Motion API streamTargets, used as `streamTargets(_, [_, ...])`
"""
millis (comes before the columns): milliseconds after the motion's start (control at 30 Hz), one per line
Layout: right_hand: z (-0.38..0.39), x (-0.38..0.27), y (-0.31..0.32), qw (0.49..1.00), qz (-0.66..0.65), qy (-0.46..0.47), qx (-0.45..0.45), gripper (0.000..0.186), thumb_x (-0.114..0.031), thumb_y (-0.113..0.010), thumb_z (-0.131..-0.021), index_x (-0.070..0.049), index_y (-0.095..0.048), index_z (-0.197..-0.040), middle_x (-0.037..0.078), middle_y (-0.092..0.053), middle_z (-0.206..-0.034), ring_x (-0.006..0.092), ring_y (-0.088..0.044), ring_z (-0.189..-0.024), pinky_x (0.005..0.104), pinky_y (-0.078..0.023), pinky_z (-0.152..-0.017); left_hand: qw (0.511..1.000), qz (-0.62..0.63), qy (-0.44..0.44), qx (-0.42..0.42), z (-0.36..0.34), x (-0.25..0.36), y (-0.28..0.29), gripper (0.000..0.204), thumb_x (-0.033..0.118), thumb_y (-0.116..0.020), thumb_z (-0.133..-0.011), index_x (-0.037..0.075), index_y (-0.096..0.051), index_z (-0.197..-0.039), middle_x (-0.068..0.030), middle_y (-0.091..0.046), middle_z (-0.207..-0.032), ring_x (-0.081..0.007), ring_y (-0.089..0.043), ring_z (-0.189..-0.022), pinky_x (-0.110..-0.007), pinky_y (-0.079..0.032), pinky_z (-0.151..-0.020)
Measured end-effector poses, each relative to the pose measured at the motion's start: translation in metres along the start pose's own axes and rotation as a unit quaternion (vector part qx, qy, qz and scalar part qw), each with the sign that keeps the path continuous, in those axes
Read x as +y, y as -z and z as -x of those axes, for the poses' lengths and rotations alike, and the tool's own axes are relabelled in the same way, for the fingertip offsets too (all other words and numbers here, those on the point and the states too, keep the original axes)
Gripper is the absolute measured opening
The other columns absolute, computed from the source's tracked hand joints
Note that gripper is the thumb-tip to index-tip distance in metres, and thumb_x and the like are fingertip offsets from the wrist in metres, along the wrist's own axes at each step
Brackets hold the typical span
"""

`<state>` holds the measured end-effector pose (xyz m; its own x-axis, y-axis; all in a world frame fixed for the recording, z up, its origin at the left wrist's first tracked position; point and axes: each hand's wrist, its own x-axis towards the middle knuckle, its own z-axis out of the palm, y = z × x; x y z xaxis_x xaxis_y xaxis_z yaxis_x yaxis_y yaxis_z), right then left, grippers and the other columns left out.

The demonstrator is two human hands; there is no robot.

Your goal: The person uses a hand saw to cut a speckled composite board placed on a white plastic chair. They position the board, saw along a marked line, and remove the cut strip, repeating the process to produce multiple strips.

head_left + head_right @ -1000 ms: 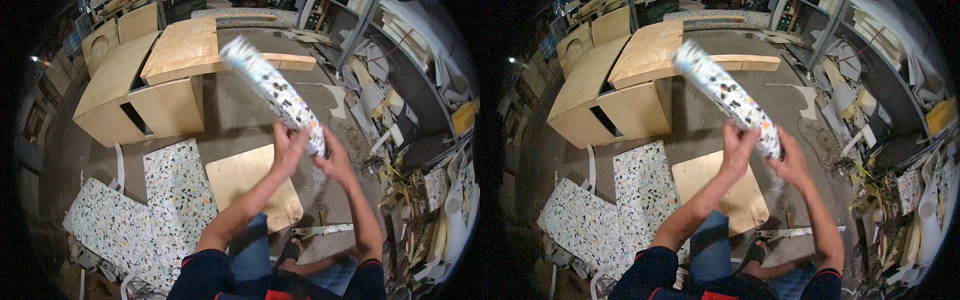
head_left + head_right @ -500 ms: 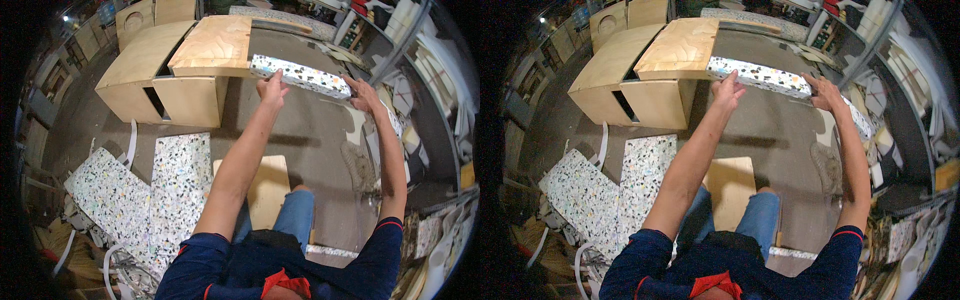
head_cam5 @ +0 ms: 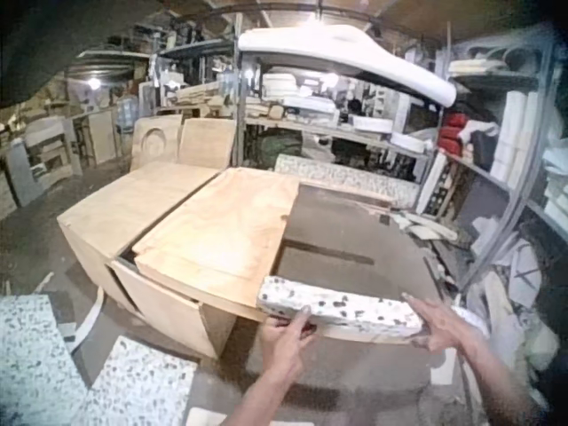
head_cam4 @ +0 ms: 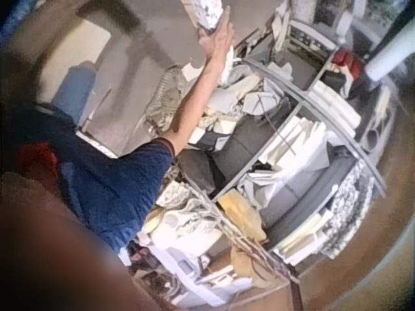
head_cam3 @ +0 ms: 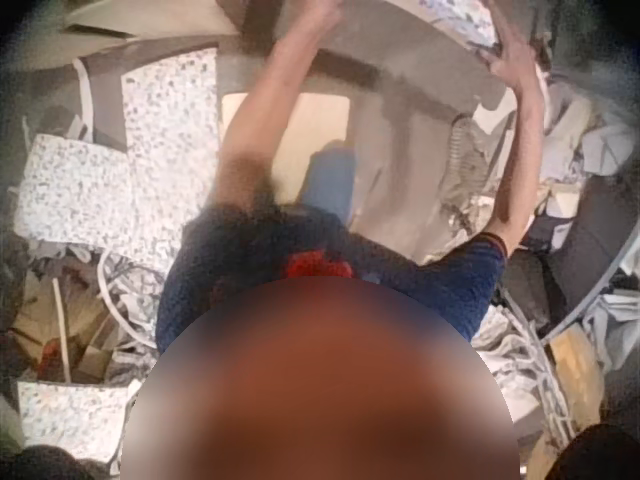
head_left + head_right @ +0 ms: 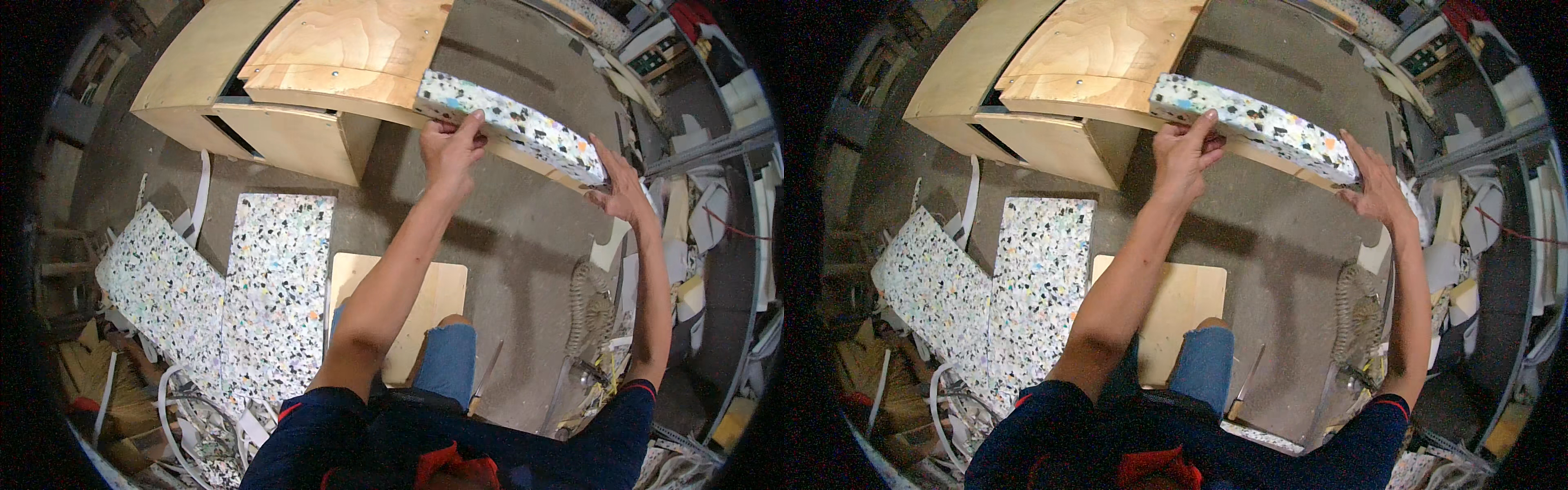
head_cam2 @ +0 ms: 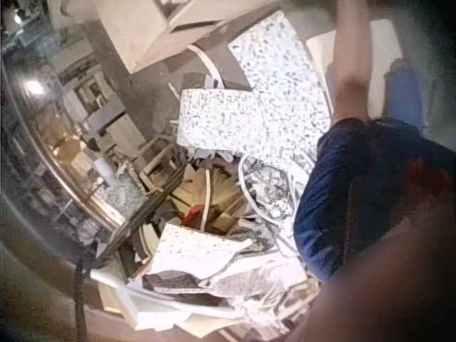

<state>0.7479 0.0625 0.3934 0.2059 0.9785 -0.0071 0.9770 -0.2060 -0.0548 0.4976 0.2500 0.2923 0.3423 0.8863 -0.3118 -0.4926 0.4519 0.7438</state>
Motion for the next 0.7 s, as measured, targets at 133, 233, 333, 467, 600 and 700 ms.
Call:
streamTargets(133, [-0.003,0.016,-0.012,0.996,-0.045,0.059,0.051,0.092,-0.014,-0.085,-0.068,-0.015,-0.047,-0.152,0.022,-0.067,-0.126,0.0442,-0.061,-0.116,0.0503,-0.049,-0.100,0.975,-0.217,-0.027,-0.025,0.011,0.019,0.014,0.042,0.036,-0.085,-0.087,0.002,-0.061,-0.092,-0.0104,-0.067,-0.091,-0.0148,-0.066,-0.070,-0.031,-0.054,-0.055])
streamTargets(233, [-0.003,0.027,-0.021,0.996,-0.043,0.037,0.069,0.082,-0.017,-0.084,-0.070,-0.014,-0.053,-0.146,0.021,-0.069,-0.121,0.0444,-0.063,-0.115,0.0511,-0.051,-0.098,0.768,-0.616,-0.175,-0.012,0.021,0.043,0.014,0.049,0.040,-0.087,-0.083,0.002,-0.063,-0.102,-0.0152,-0.069,-0.103,-0.0192,-0.069,-0.081,-0.035,-0.054,-0.062])
streamTargets(333, [-0.005,0.030,-0.025,0.995,-0.053,0.050,0.073,0.085,-0.021,-0.085,-0.069,-0.017,-0.052,-0.148,0.021,-0.070,-0.119,0.0427,-0.065,-0.113,0.0515,-0.053,-0.095,0.444,-0.582,-0.658,-0.175,0.001,0.073,-0.015,0.056,0.033,-0.092,-0.072,0.005,-0.063,-0.110,-0.0148,-0.072,-0.103,-0.0299,-0.070,-0.097,-0.045,-0.053,-0.081])
streamTargets(467, [-0.008,0.026,-0.021,0.994,-0.035,0.056,0.083,0.089,-0.022,-0.087,-0.068,-0.019,-0.050,-0.149,0.020,-0.070,-0.120,0.0409,-0.065,-0.114,0.0514,-0.054,-0.095,0.434,-0.696,-0.430,-0.378,-0.038,0.100,-0.044,0.059,0.026,-0.093,-0.068,0.006,-0.061,-0.113,-0.0167,-0.072,-0.104,-0.0352,-0.067,-0.101,-0.048,-0.050,-0.087])
streamTargets(600, [-0.007,0.025,-0.015,0.996,-0.044,0.049,0.063,0.090,-0.018,-0.087,-0.067,-0.016,-0.051,-0.150,0.019,-0.070,-0.123,0.0390,-0.066,-0.113,0.0498,-0.054,-0.097,0.429,-0.796,-0.202,-0.377,-0.054,0.105,-0.048,0.057,0.024,-0.091,-0.069,0.003,-0.059,-0.111,-0.0202,-0.069,-0.107,-0.0387,-0.066,-0.105,-0.048,-0.050,-0.088])
streamTargets(700, [-0.008,0.025,-0.015,0.997,-0.041,0.042,0.057,0.093,-0.020,-0.088,-0.067,-0.019,-0.049,-0.152,0.017,-0.070,-0.122,0.0381,-0.066,-0.112,0.0499,-0.054,-0.097,0.406,-0.782,-0.281,-0.380,-0.049,0.103,-0.045,0.057,0.024,-0.091,-0.069,0.003,-0.057,-0.109,-0.0205,-0.069,-0.103,-0.0415,-0.065,-0.103,-0.048,-0.050,-0.088])
